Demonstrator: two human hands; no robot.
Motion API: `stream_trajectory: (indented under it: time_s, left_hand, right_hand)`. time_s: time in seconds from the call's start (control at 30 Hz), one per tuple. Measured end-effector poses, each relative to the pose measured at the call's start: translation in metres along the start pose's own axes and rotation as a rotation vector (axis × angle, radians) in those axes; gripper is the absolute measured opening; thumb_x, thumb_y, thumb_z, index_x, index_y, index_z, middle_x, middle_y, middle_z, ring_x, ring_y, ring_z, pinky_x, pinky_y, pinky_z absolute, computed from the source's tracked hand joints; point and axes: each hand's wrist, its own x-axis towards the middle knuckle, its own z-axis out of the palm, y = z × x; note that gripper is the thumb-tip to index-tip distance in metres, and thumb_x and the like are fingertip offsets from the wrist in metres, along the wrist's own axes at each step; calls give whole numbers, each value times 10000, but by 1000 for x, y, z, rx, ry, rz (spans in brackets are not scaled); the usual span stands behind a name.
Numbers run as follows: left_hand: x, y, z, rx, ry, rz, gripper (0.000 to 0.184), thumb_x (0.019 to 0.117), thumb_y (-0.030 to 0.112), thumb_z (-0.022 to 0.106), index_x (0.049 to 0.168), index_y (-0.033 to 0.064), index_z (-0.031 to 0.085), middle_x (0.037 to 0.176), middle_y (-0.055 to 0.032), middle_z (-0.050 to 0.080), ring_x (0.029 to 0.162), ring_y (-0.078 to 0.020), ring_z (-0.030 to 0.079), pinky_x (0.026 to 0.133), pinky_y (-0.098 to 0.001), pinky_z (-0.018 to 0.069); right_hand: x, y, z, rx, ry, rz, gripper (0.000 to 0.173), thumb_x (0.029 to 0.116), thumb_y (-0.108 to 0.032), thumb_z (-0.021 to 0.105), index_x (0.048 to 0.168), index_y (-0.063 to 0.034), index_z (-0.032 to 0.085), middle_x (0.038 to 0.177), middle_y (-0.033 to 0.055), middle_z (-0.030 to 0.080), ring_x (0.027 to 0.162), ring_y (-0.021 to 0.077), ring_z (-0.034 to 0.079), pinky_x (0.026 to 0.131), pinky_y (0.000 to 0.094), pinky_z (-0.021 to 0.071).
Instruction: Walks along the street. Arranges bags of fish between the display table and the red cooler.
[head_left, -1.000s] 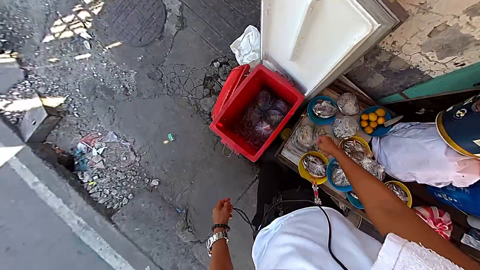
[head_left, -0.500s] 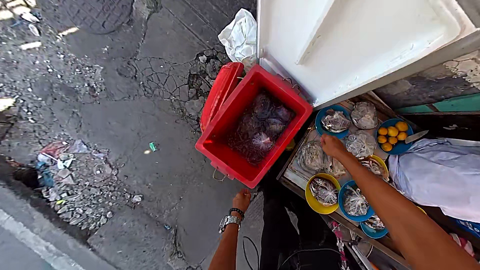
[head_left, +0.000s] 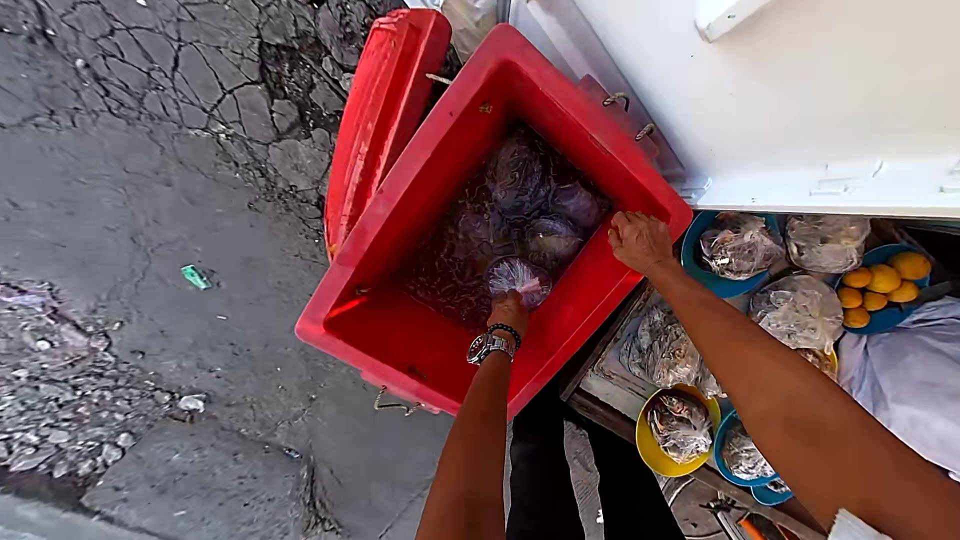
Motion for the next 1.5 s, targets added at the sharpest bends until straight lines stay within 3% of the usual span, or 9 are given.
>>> stream_trajectory:
  time_s: [0.1, 0.2, 0.33, 0.5, 0.67, 0.93, 1.1, 1.33, 1.5]
  left_hand:
    - [33, 6, 5, 65, 133, 93, 457, 971, 222, 673, 1389, 58, 585, 1489, -274, 451, 1386, -493, 414, 1035, -631, 461]
    - [57, 24, 4, 82, 144, 177, 409, 995, 205, 643, 1353, 11, 607, 1466, -278, 481, 1379, -485, 427, 1060, -617, 439]
    - [95, 52, 10, 10, 200, 261, 364, 1034, 278, 604, 1179, -48, 677, 1311, -294, 588, 1300, -484, 509, 1021, -616, 471]
    - [133, 100, 28, 94, 124, 83, 633, 975, 528, 641, 1269, -32, 627, 1366, -276, 570, 1358, -493, 464, 932, -637, 517]
    - [149, 108, 44, 74, 69, 15, 404, 1031, 307, 584, 1324, 34, 635, 1378, -231, 600, 1301, -468, 539, 916, -654, 516]
    - [96, 98, -7, -106, 65, 276, 294, 1066, 206, 528, 1130, -23, 702, 1179, -256, 669, 1159, -460, 612, 956, -641, 483]
    - [86, 90, -16, -335, 177, 540, 282, 1041, 130, 559, 867, -52, 685, 894, -210, 672, 896, -356, 656, 855, -553, 504]
    - [33, 88, -32, -807, 209, 392, 247, 1067, 205, 538, 880, 77, 637, 756, 21, 621, 609, -28, 534, 563, -200, 436]
    - [-9, 98, -51, -1159, 327, 275, 258, 1075, 177, 519, 854, 124, 641, 735, 57, 658, 520, -1, 517, 474, -150, 428]
  right_hand:
    - [-2, -3, 9, -69, 85, 40, 331, 975, -298, 589, 1097, -17, 713, 1040, 181, 737, 1015, 367, 709, 818, 541, 550]
    - [0, -3, 6, -99, 45, 61, 334, 961, -281, 573, 1106, -14, 713, 1060, 179, 738, 1039, 360, 707, 832, 529, 546]
    - [-1, -5, 7, -128, 62, 51, 319, 934, -272, 584, 1064, -15, 722, 1039, 174, 741, 1021, 360, 711, 808, 522, 553]
    - [-1, -7, 7, -143, 44, 57, 325, 920, -268, 589, 1065, -17, 736, 1049, 166, 746, 1031, 356, 712, 830, 514, 552]
    - [-1, -6, 10, -170, 66, 44, 316, 913, -276, 590, 1023, -21, 742, 1010, 157, 749, 986, 343, 723, 800, 500, 561]
    - [-2, -8, 8, -120, 46, 53, 317, 917, -242, 577, 1059, -11, 740, 1029, 169, 744, 1016, 358, 715, 826, 523, 554]
    - [-2, -9, 7, -117, 6, 71, 326, 924, -235, 574, 1108, -13, 725, 1067, 171, 737, 1054, 356, 699, 847, 517, 540]
    - [-3, -9, 6, -116, 52, 59, 324, 911, -213, 575, 1103, -3, 731, 1051, 178, 741, 1019, 358, 710, 832, 512, 548]
    - [-2, -7, 9, -97, 68, 44, 357, 918, -234, 544, 1125, -3, 722, 1070, 180, 739, 1033, 361, 706, 832, 512, 545]
